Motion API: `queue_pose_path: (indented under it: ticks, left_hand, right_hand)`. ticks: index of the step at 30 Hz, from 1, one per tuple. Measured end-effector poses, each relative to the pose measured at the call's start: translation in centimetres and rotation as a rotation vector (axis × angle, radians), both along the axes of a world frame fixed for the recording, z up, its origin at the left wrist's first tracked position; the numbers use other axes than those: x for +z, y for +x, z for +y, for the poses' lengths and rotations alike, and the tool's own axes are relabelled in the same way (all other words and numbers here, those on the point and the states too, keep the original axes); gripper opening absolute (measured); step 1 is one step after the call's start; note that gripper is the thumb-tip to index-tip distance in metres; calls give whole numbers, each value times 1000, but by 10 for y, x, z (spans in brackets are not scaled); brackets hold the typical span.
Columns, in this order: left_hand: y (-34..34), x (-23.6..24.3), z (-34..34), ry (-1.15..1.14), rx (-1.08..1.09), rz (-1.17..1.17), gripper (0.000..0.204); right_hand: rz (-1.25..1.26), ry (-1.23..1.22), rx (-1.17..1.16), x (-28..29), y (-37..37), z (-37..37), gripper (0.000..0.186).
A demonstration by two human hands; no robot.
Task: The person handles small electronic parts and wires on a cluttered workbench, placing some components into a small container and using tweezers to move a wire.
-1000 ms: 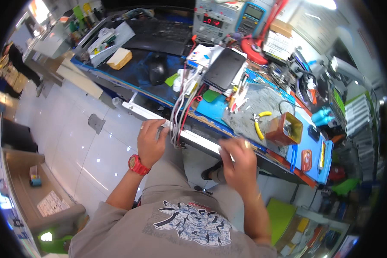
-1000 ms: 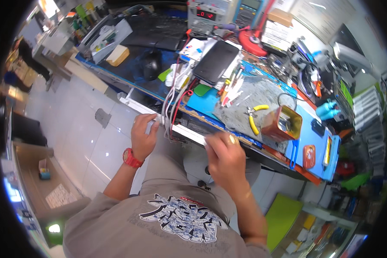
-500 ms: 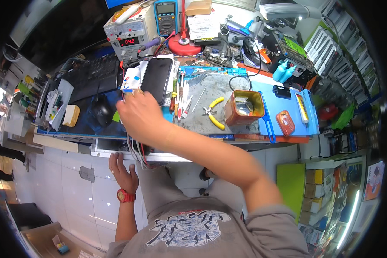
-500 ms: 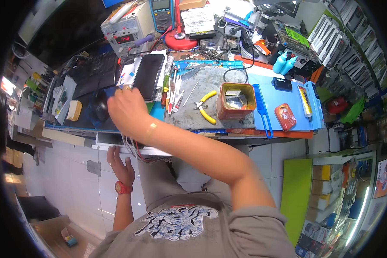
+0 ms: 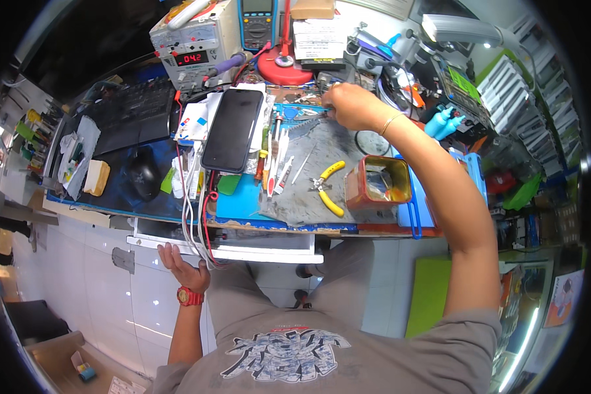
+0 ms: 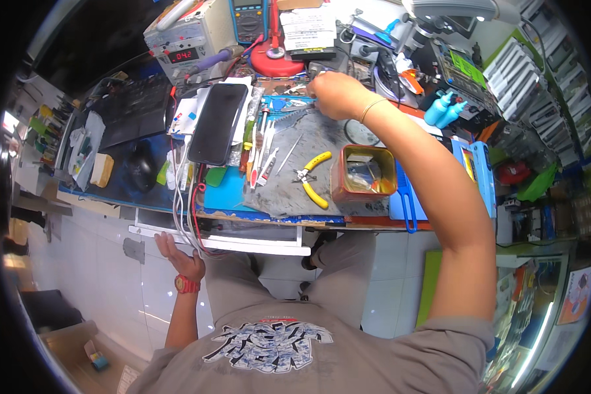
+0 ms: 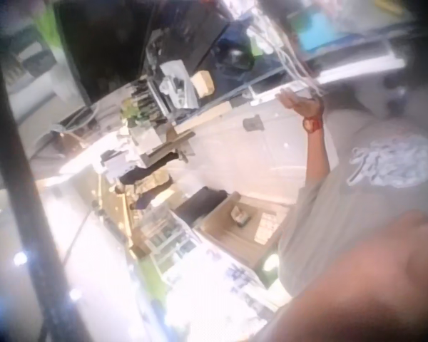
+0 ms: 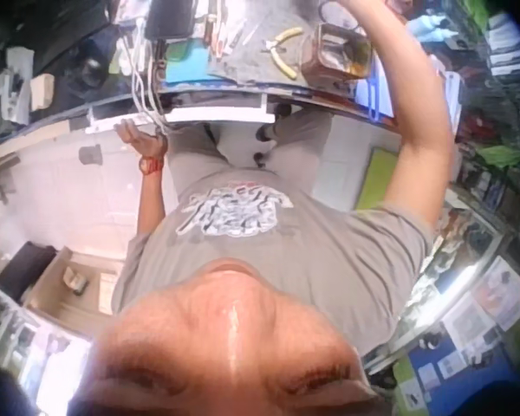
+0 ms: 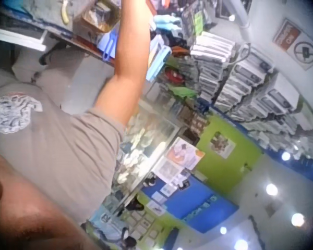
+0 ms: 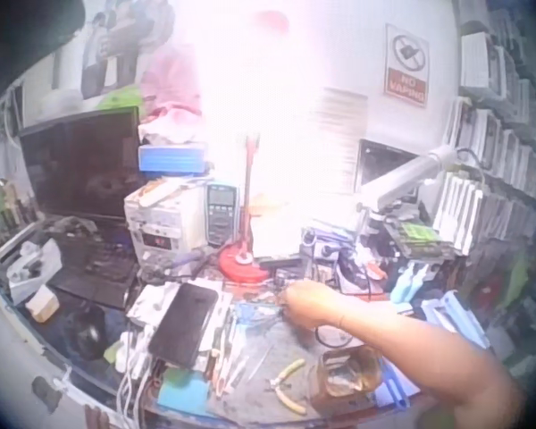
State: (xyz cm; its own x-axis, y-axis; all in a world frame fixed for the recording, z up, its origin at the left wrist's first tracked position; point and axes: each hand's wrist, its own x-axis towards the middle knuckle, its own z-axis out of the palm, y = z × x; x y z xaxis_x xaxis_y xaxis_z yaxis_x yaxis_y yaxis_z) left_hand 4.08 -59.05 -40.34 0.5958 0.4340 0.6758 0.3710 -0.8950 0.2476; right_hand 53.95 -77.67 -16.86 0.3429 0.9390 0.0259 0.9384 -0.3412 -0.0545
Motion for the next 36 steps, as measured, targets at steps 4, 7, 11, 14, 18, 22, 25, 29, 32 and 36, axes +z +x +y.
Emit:
queue_pose_path:
  ticks: [4, 7, 11, 14, 18, 22, 25, 29, 32, 36]
  left_hand:
    - [-9, 8, 1, -33, -44, 41, 75]
    - [-9, 7, 0, -33, -31, 45, 78]
    - [-6, 2, -1, -25, -4, 9, 75]
    - [-6, -4, -1, -11, 13, 2, 76]
    - [-7, -6, -1, -18, 30, -2, 79]
    - [-13, 23, -12, -160, -22, 45, 80]
    - [11, 77, -59, -80, -489, -79, 59]
    - [111, 154, -148, -283, -1306, 375, 15]
    - [143, 113, -235, -18, -1411, 801, 15]
    - [172, 53, -299, 46, -1488, 1124, 20]
  right_hand:
    - [-14, -56, 47, -6, -7, 19, 15]
    - [-35, -101, 7, -3, -10, 20, 17]
    - [42, -212, -26, 6, -8, 13, 13]
    - [118, -147, -10, 7, 2, 9, 11]
    - [78, 57, 24, 5, 9, 3, 8]
    - [118, 70, 45, 2, 11, 0, 12]
    - [92, 129, 109, 1, 9, -5, 16]
    - [129, 137, 122, 3, 2, -5, 18]
    - [86, 115, 128, -8, 2, -6, 13]
    - [83, 57, 86, -6, -13, -1, 13]
